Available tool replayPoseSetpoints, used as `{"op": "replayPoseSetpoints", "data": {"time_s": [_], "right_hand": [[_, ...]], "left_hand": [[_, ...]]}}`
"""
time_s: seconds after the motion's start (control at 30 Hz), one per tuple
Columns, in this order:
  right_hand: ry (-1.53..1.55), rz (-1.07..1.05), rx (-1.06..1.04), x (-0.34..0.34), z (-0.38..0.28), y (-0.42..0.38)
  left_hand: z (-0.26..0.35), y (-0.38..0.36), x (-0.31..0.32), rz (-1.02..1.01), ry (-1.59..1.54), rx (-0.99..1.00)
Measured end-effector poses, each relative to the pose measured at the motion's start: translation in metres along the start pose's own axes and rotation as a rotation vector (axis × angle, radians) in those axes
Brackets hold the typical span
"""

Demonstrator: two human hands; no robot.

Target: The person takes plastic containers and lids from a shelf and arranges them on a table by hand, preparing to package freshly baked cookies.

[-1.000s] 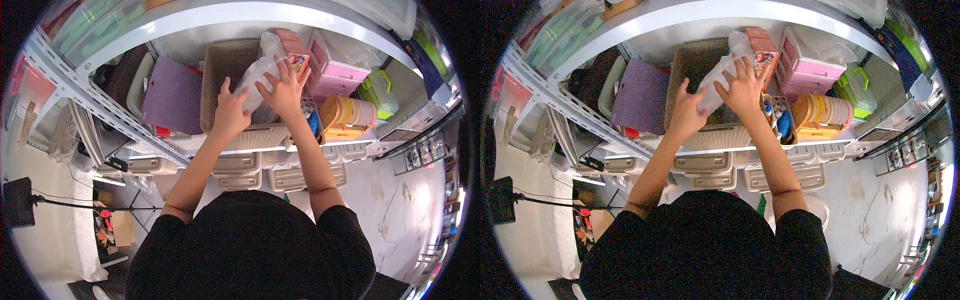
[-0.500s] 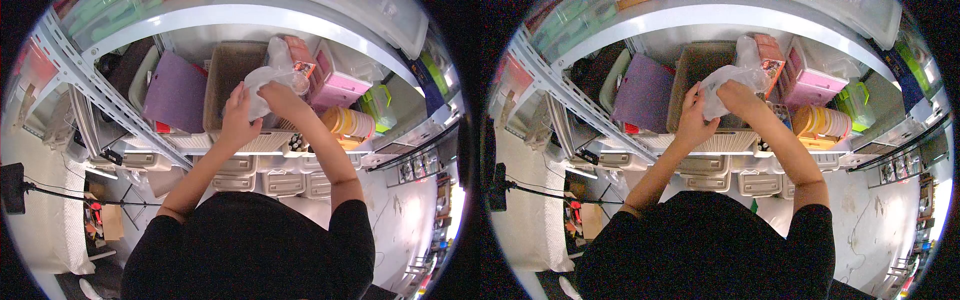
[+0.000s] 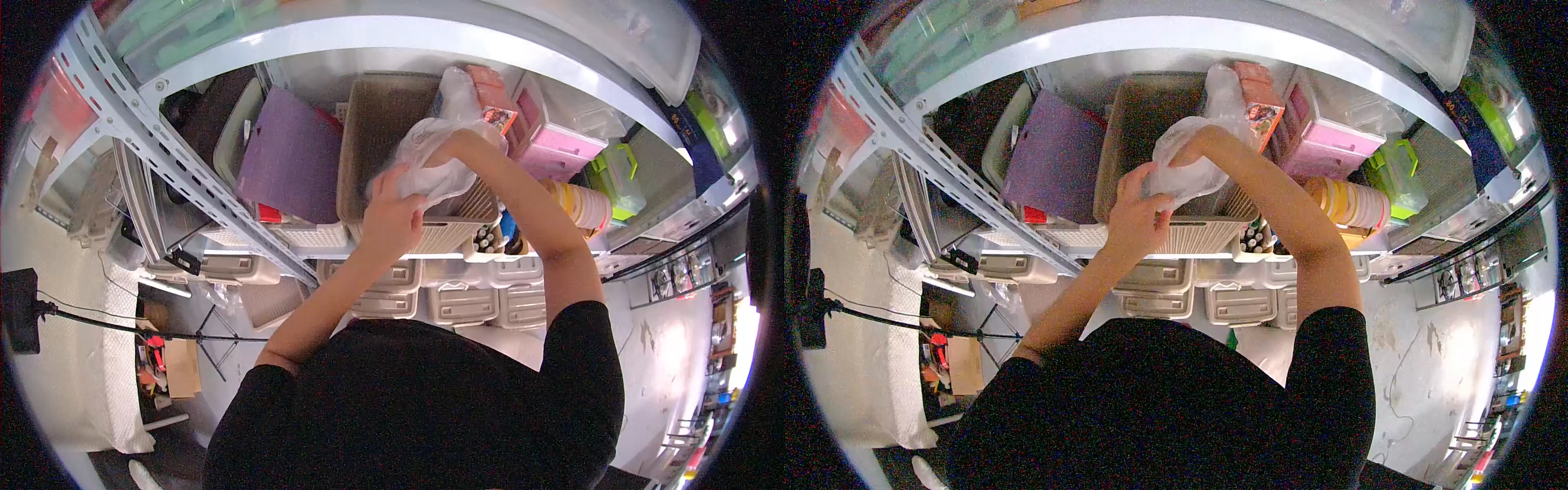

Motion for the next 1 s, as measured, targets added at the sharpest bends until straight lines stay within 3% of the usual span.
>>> {"op": "replayPoseSetpoints", "data": {"time_s": [0.1, 0.17, 0.4, 0.5, 0.57, 0.67, 0.8, 0.87, 1.0], "right_hand": [[-0.036, -0.070, -0.011, 0.015, 0.006, 0.005], [0.049, -0.173, 0.208, 0.045, 0.020, 0.006], [0.184, -0.242, 0.351, -0.029, 0.008, -0.051], [0.157, -0.248, 0.334, -0.024, 0.015, -0.059], [0.161, -0.101, 0.344, -0.026, 0.017, -0.063], [0.102, -0.164, 0.482, -0.015, 0.020, -0.065], [0.074, -0.170, 0.443, -0.037, 0.005, -0.068], [0.077, -0.163, 0.528, -0.047, 0.000, -0.071], [0.057, -0.071, 0.478, -0.019, 0.016, -0.066]], "left_hand": [[0.000, 0.000, 0.000, 0.007, -0.005, 0.002], [0.001, 0.002, -0.002, 0.015, -0.021, 0.017], [-0.001, 0.003, 0.000, -0.002, -0.016, -0.003], [-0.001, 0.001, 0.002, -0.002, -0.034, 0.004], [0.001, -0.001, 0.004, -0.007, -0.042, 0.005], [0.005, 0.001, 0.003, -0.026, -0.042, -0.008], [0.005, 0.003, 0.001, -0.039, -0.015, 0.011], [0.002, 0.002, -0.001, -0.037, -0.040, -0.031], [-0.005, -0.002, 0.002, -0.093, 0.005, -0.055]]}}
Point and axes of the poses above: each hand's wrist, its own y-axis towards the middle knuckle, its own x-axis out of the palm, z = x × y, the point moved 4 cm from there along y, towards the middle knuckle, and after that the axes turned 15 degrees about z, right-handed, at the moved point
